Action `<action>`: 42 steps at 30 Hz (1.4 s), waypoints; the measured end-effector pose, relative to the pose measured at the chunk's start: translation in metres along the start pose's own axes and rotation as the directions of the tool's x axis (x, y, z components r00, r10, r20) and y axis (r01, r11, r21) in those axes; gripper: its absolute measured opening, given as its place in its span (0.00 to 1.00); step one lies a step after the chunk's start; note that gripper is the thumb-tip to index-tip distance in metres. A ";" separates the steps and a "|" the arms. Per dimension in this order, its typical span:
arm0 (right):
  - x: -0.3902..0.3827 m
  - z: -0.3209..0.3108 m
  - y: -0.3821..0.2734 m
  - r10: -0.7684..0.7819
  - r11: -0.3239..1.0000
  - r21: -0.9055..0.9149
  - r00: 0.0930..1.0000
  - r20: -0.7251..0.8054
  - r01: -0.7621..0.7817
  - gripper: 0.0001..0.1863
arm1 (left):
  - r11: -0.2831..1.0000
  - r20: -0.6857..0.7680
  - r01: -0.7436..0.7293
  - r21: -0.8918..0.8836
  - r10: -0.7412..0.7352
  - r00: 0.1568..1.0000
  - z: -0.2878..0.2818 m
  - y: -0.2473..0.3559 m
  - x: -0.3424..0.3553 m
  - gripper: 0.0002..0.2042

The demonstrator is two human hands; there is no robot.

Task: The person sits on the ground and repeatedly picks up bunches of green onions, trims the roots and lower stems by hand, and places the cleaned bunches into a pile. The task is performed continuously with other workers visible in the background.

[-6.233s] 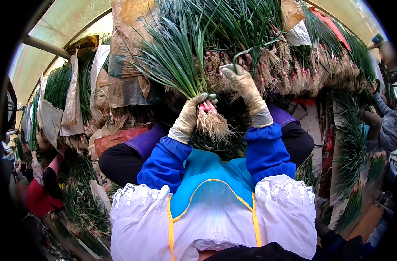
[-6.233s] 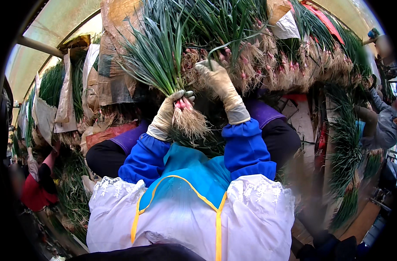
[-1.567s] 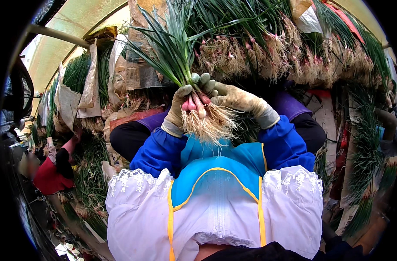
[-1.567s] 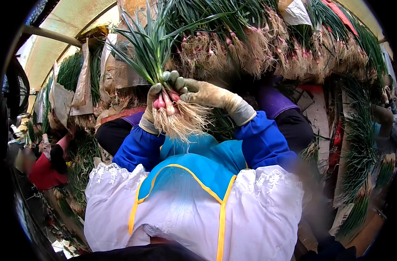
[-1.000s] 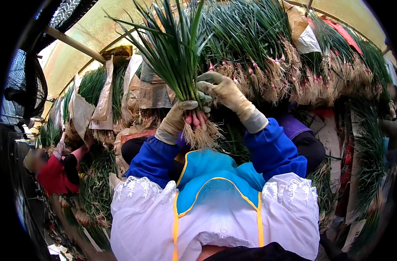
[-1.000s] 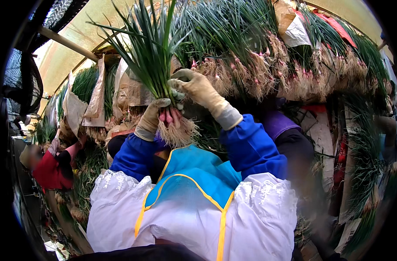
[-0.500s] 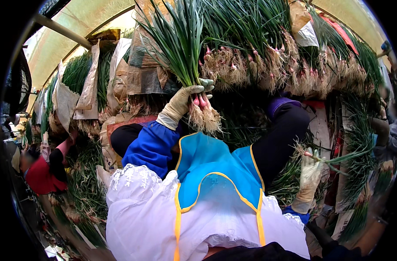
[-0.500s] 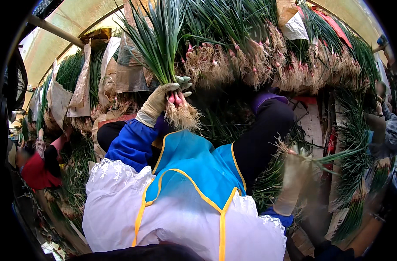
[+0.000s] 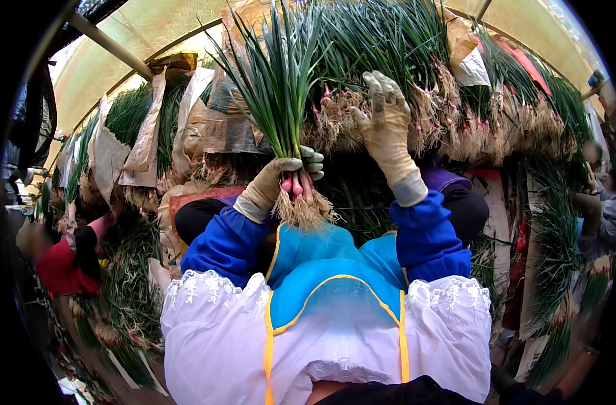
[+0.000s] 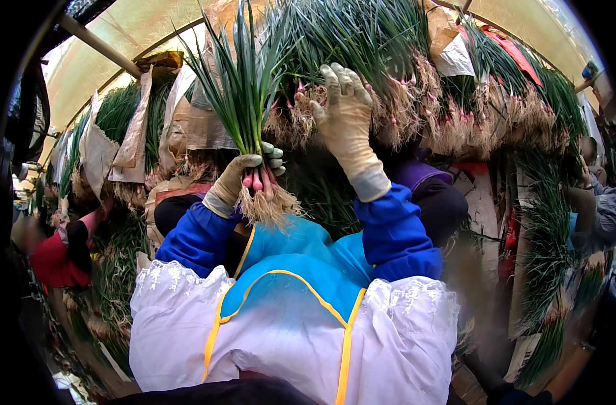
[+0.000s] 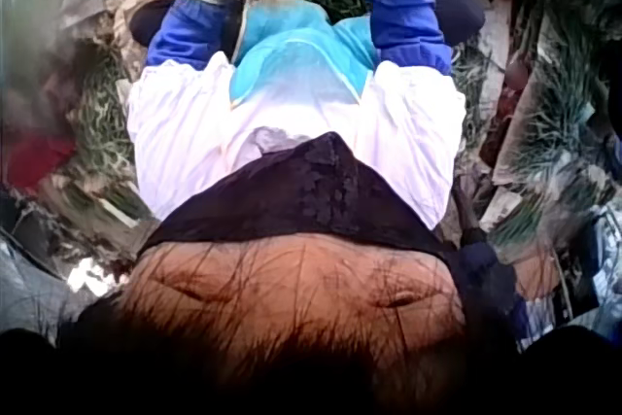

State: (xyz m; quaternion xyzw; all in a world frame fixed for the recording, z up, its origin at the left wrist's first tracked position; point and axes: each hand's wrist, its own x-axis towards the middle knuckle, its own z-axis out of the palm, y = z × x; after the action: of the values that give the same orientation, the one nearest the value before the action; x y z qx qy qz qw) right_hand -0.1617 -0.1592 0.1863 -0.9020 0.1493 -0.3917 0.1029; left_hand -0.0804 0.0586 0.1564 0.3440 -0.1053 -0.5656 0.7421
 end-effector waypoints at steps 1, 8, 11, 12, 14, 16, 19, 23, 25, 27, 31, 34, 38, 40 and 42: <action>0.017 0.017 -0.002 -0.007 0.999 -0.050 1.000 -0.004 0.007 0.32 | 1.000 -0.028 -0.005 0.003 0.005 1.000 -0.001 0.000 -0.009 0.14; 0.078 0.077 0.021 -0.024 0.993 -0.091 0.867 0.498 0.080 0.13 | 0.983 -0.068 0.171 -0.063 -0.175 0.982 0.031 0.028 -0.066 0.16; 0.111 0.052 0.130 0.327 0.927 -0.354 0.732 0.598 -0.125 0.19 | 0.982 0.010 0.189 0.006 -0.189 0.982 0.027 0.035 -0.084 0.16; 0.114 0.040 0.176 0.392 0.903 -0.416 0.603 0.694 -0.109 0.21 | 0.979 0.021 0.203 0.014 -0.203 0.979 0.029 0.038 -0.081 0.16; 0.093 0.020 0.125 0.312 0.905 -0.420 0.557 0.770 0.074 0.17 | 0.995 0.016 0.097 -0.023 -0.096 0.995 0.028 0.043 -0.088 0.15; 0.065 -0.014 0.065 -0.004 0.977 -0.125 0.602 0.798 0.173 0.23 | 0.999 0.114 0.017 -0.042 -0.012 0.993 0.028 0.049 -0.070 0.13; 0.024 -0.021 0.011 -0.446 0.463 0.636 0.457 0.769 -0.618 0.36 | 0.983 0.261 -0.042 -0.180 0.088 0.961 0.031 0.049 -0.019 0.11; -0.001 -0.001 -0.048 -0.448 0.214 0.722 0.591 0.671 -0.658 0.30 | 0.986 0.210 -0.169 0.007 0.163 0.964 0.030 0.077 0.023 0.10; -0.026 0.010 -0.045 -0.285 0.200 0.682 0.624 0.727 -0.703 0.25 | 0.981 0.192 -0.149 0.124 0.123 0.974 0.040 0.094 0.033 0.10; -0.052 0.016 -0.038 -0.220 0.111 0.805 0.775 0.592 -0.583 0.21 | 0.943 0.161 -0.196 0.268 0.157 0.974 0.057 0.094 0.047 0.10; -0.076 0.014 -0.004 -0.254 0.297 0.704 0.657 0.710 -0.645 0.17 | 0.875 0.250 -0.180 0.450 0.070 0.966 0.070 0.071 0.059 0.10; -0.106 0.017 0.005 -0.183 0.371 0.695 0.686 0.705 -0.615 0.14 | 0.908 0.261 -0.156 0.388 0.054 0.964 0.082 0.066 0.064 0.09; -0.146 0.034 0.026 -0.319 0.903 0.403 0.400 0.859 -0.147 0.16 | 0.926 0.285 -0.241 0.290 0.157 0.946 0.082 0.077 0.076 0.08; -0.236 0.062 0.083 -0.180 0.983 0.135 0.477 0.860 0.127 0.21 | 0.923 0.336 -0.287 0.257 0.193 0.922 0.088 0.107 0.094 0.09; -0.234 0.065 0.113 -0.066 0.996 0.086 0.555 0.829 -0.009 0.29 | 0.877 0.343 -0.364 0.314 0.253 0.905 0.089 0.128 0.098 0.10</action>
State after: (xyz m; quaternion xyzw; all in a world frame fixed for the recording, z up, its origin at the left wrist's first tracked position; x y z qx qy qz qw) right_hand -0.2873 -0.1779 -0.0497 -0.9775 0.0529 0.0727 0.1908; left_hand 0.0022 -0.0495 0.2808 0.3691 -0.3724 -0.4528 0.7212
